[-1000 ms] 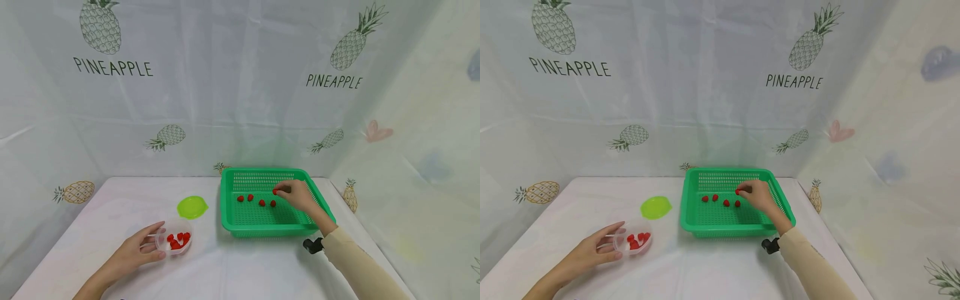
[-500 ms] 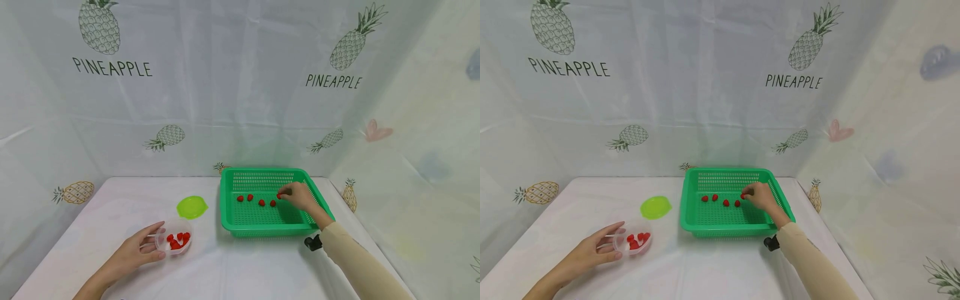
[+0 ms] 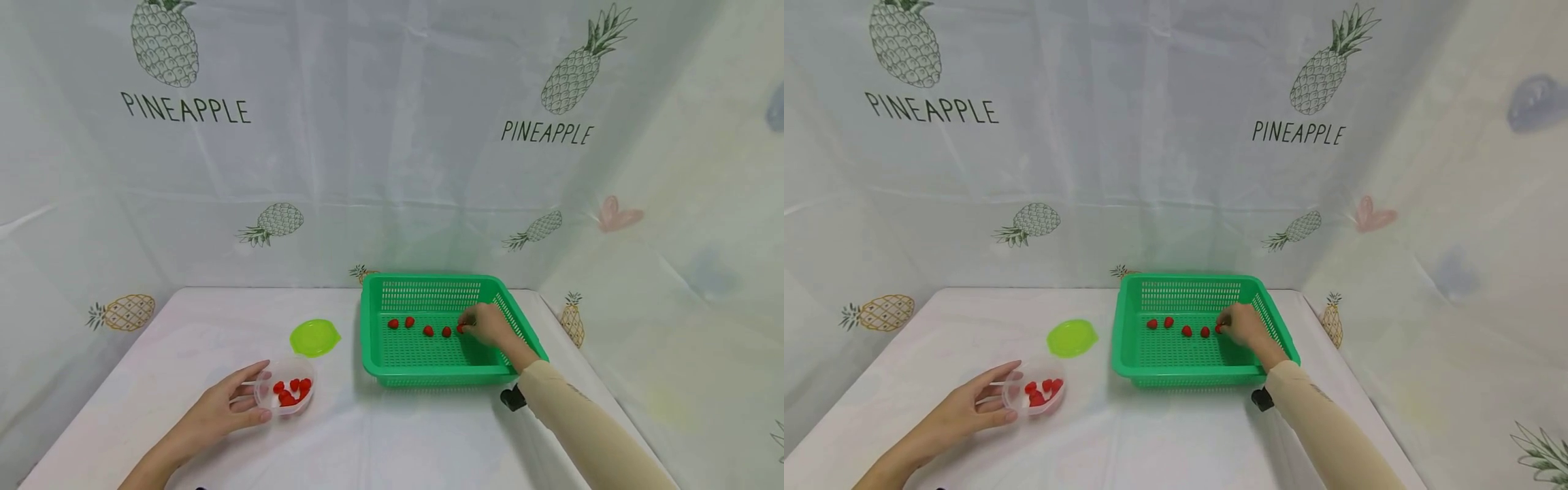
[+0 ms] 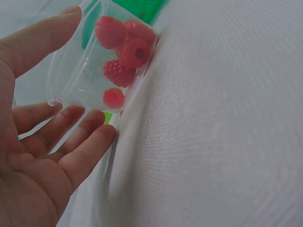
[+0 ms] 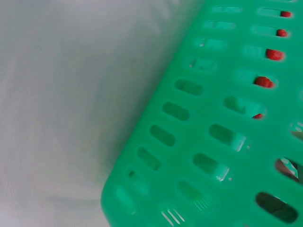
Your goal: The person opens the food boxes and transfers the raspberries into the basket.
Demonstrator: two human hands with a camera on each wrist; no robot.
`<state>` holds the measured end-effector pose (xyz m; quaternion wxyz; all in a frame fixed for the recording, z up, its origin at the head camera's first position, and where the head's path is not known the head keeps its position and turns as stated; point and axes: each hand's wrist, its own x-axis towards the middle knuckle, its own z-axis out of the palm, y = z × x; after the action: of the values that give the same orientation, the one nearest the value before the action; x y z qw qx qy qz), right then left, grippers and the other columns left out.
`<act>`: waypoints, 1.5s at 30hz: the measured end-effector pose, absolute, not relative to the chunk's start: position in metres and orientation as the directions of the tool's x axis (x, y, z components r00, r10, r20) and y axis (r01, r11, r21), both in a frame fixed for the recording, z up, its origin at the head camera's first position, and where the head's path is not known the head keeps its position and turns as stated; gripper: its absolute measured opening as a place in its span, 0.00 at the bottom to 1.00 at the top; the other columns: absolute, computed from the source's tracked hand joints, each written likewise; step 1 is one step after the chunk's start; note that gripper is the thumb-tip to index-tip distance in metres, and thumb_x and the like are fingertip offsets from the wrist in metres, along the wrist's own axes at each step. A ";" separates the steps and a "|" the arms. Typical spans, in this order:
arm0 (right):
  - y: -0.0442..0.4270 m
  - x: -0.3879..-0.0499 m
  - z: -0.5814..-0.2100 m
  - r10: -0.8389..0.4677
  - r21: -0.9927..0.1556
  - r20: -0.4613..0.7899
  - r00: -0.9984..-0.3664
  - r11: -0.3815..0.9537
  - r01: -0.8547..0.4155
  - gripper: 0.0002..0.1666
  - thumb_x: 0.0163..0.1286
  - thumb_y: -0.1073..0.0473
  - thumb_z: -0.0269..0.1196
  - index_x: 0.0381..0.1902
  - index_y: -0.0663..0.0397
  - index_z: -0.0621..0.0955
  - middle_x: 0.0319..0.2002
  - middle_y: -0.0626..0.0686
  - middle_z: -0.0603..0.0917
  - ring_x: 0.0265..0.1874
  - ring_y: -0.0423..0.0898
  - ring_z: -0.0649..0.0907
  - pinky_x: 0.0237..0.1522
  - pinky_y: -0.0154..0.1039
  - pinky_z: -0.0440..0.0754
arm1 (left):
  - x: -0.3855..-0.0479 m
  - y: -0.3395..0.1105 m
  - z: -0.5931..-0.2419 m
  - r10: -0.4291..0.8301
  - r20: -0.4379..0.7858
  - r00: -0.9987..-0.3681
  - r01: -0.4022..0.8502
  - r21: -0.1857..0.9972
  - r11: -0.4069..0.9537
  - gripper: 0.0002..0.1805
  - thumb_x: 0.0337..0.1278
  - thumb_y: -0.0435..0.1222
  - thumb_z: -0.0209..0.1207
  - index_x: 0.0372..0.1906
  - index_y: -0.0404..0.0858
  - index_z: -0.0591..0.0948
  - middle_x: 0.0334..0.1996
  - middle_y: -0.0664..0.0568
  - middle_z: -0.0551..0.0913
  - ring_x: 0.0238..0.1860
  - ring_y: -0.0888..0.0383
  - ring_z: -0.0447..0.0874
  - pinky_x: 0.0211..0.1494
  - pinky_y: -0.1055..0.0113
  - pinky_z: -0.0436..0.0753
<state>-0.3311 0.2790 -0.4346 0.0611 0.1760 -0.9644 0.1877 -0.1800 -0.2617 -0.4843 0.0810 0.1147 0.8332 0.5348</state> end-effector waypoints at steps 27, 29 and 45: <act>0.270 -0.326 -0.433 -0.331 -0.271 0.163 -0.929 0.891 -0.365 0.14 0.66 0.72 0.72 0.50 0.63 0.90 0.46 0.63 0.90 0.49 0.61 0.88 0.49 0.55 0.90 | -0.179 -0.262 -0.484 0.277 -0.025 -0.961 0.092 0.912 0.400 0.50 0.62 0.43 0.75 0.84 0.47 0.61 0.77 0.38 0.69 0.71 0.38 0.76 0.61 0.74 0.84; 0.269 -0.323 -0.426 -0.344 -0.289 0.171 -0.923 0.878 -0.381 0.16 0.67 0.70 0.72 0.53 0.64 0.89 0.49 0.65 0.90 0.49 0.62 0.88 0.49 0.56 0.89 | -0.180 -0.262 -0.483 0.278 -0.028 -0.960 0.092 0.907 0.411 0.50 0.62 0.43 0.75 0.84 0.47 0.61 0.77 0.38 0.69 0.71 0.39 0.77 0.62 0.73 0.84; 0.180 -0.273 -0.351 -0.522 -0.417 0.270 -0.809 0.694 -0.587 0.24 0.74 0.62 0.69 0.66 0.58 0.83 0.63 0.56 0.86 0.66 0.57 0.82 0.67 0.58 0.81 | -0.182 -0.261 -0.483 0.261 -0.031 -0.965 0.094 0.886 0.455 0.50 0.60 0.46 0.76 0.83 0.47 0.62 0.77 0.39 0.69 0.70 0.40 0.77 0.62 0.72 0.85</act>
<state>-0.2728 0.1796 -0.3507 0.0651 0.3020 -0.9180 0.2486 -0.1820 -0.2609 -0.4826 0.0814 0.1047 0.8490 0.5115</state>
